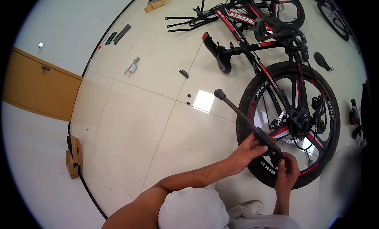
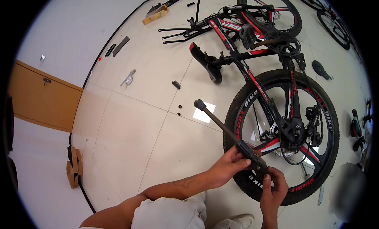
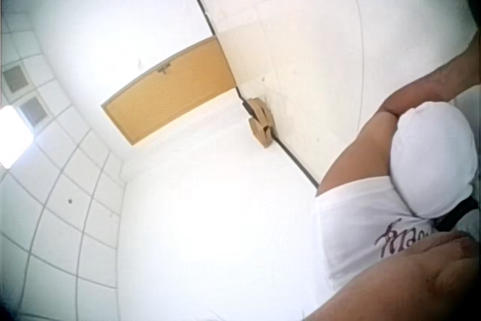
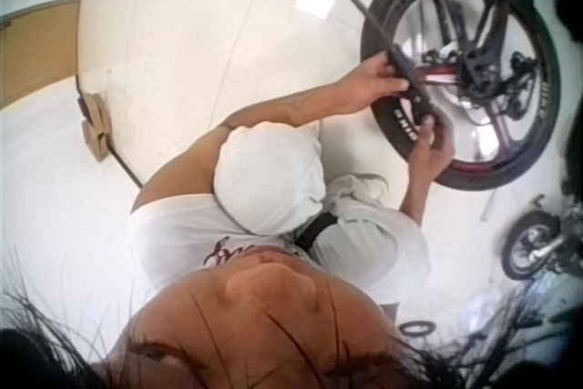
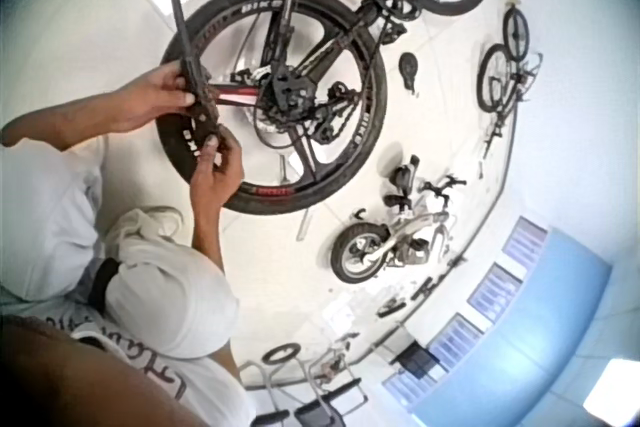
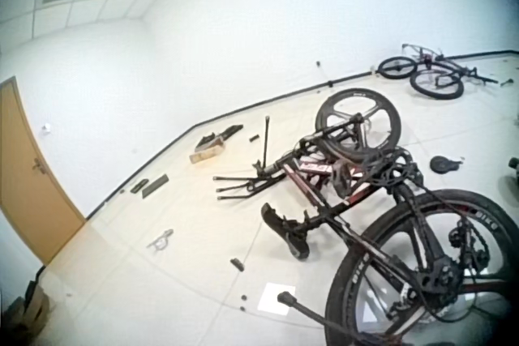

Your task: The person sits on the floor and uses a cordless drill and a wrench to work on a bicycle's rear wheel and chain. They remove the wheel, adjust the chain on the gears, and reattach the wheel to the frame.

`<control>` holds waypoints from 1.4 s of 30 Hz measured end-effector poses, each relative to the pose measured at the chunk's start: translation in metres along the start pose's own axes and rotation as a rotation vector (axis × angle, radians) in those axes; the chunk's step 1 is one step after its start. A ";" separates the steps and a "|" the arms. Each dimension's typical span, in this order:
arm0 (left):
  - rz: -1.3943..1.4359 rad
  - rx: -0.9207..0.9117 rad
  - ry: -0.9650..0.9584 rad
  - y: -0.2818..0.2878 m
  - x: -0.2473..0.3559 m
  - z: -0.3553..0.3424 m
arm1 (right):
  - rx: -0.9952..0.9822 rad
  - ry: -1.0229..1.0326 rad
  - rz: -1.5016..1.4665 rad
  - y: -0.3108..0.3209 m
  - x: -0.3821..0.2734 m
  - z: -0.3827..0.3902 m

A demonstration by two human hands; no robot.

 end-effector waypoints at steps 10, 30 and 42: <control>-0.056 0.096 -0.040 0.008 0.000 0.003 | 0.017 -0.028 -0.063 -0.006 0.017 0.003; -0.051 0.124 -0.059 0.015 -0.002 0.001 | 0.055 -0.164 -0.151 -0.021 0.011 0.011; -0.123 0.286 -0.287 0.020 -0.025 -0.007 | 0.000 -0.156 -0.080 -0.021 0.034 0.010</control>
Point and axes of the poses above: each hand's wrist, its own z-axis away from the middle knuckle, its own y-axis out of the back of the hand, x = y × z, the point moved 3 cm from there along -z, towards the middle knuckle, and after that the axes turned 14 degrees about y, right-handed, at the moved point
